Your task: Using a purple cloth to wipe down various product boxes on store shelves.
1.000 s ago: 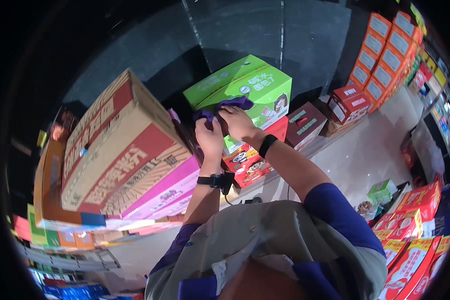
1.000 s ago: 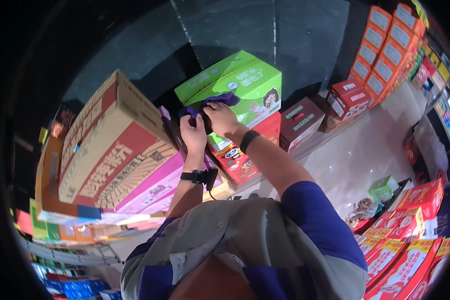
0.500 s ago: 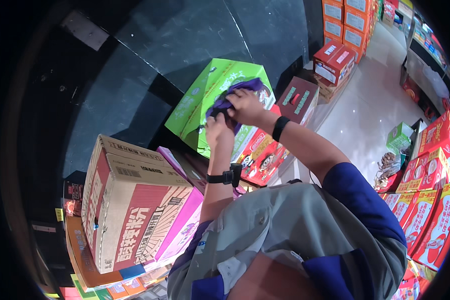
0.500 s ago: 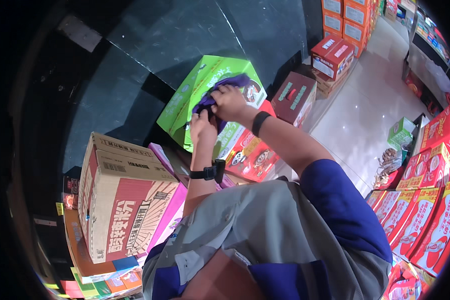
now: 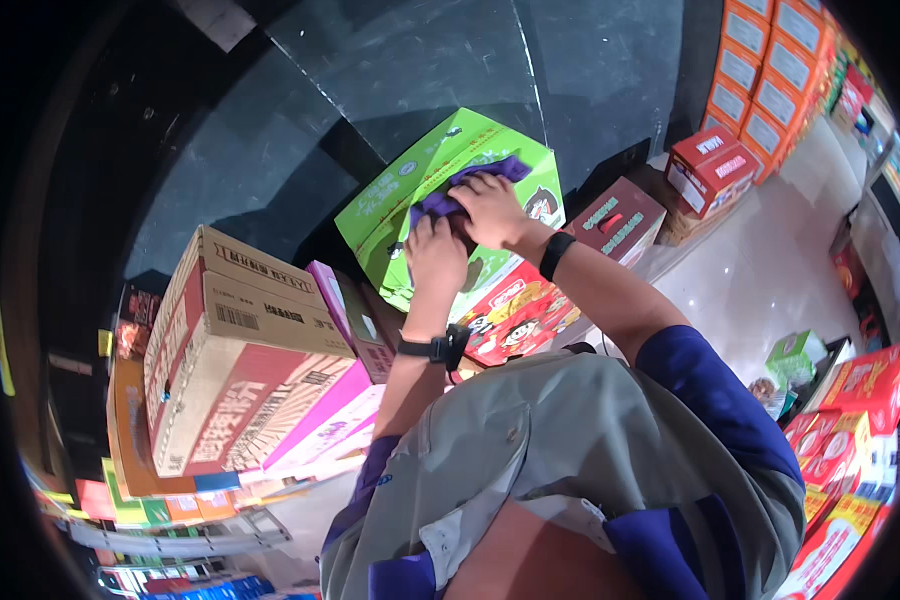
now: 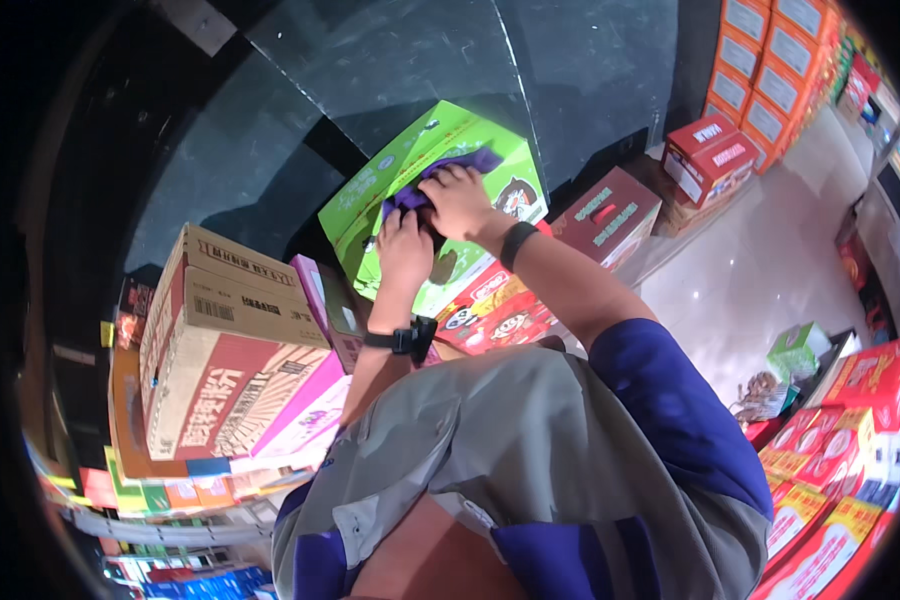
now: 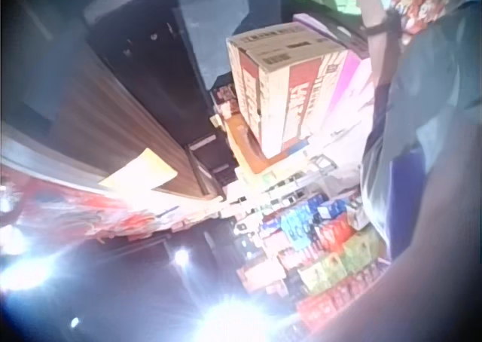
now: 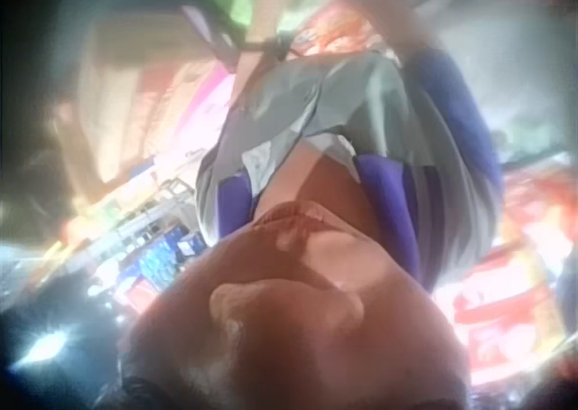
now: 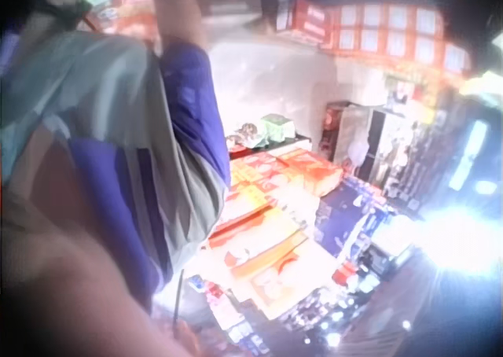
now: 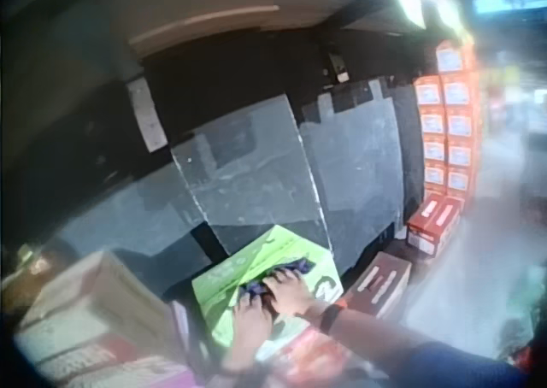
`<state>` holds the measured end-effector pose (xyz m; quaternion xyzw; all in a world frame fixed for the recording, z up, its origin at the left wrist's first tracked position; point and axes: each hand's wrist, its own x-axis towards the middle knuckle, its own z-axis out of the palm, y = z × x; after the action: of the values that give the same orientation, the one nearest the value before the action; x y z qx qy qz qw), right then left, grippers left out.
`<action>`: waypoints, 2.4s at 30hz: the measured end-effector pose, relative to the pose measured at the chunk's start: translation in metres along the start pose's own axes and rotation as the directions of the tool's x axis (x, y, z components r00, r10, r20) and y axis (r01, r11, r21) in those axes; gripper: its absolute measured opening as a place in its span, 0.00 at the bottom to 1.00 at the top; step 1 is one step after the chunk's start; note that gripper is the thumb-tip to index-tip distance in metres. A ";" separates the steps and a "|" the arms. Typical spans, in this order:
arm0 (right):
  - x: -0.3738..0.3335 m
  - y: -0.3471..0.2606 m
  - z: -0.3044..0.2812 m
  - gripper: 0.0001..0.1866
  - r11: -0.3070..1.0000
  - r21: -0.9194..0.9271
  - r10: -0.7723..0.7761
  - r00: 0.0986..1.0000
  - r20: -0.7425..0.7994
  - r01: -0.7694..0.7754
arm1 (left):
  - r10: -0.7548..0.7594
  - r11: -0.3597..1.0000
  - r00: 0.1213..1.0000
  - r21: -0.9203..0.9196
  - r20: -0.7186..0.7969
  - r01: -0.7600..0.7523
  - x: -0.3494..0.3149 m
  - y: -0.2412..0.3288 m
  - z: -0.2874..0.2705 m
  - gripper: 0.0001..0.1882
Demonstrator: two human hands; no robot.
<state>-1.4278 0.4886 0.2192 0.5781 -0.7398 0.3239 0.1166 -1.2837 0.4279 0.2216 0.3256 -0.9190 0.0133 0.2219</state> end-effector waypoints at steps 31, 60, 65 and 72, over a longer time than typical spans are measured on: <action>0.086 -0.083 0.045 0.26 0.791 0.370 -0.610 0.593 0.525 0.487 | -0.558 0.712 0.785 0.331 -0.269 0.619 -0.039 0.006 -0.021 0.21; 0.186 0.034 0.024 0.37 0.993 -0.096 0.025 0.693 0.721 0.064 | -0.314 0.949 0.861 0.096 0.399 0.301 0.095 -0.005 -0.005 0.35; 0.215 0.001 0.083 0.30 0.948 0.203 -0.314 0.639 0.702 0.244 | -0.408 0.913 0.872 0.130 0.272 0.386 0.071 -0.032 -0.015 0.30; 0.202 -0.099 0.109 0.32 0.779 0.390 -0.600 0.404 0.690 0.491 | -0.490 0.842 0.869 0.293 0.064 0.453 0.015 -0.053 -0.027 0.30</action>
<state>-1.3749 0.2521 0.2812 0.8735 -0.4602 0.0258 -0.1566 -1.2509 0.3817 0.2459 0.5691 -0.8129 0.0603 0.1086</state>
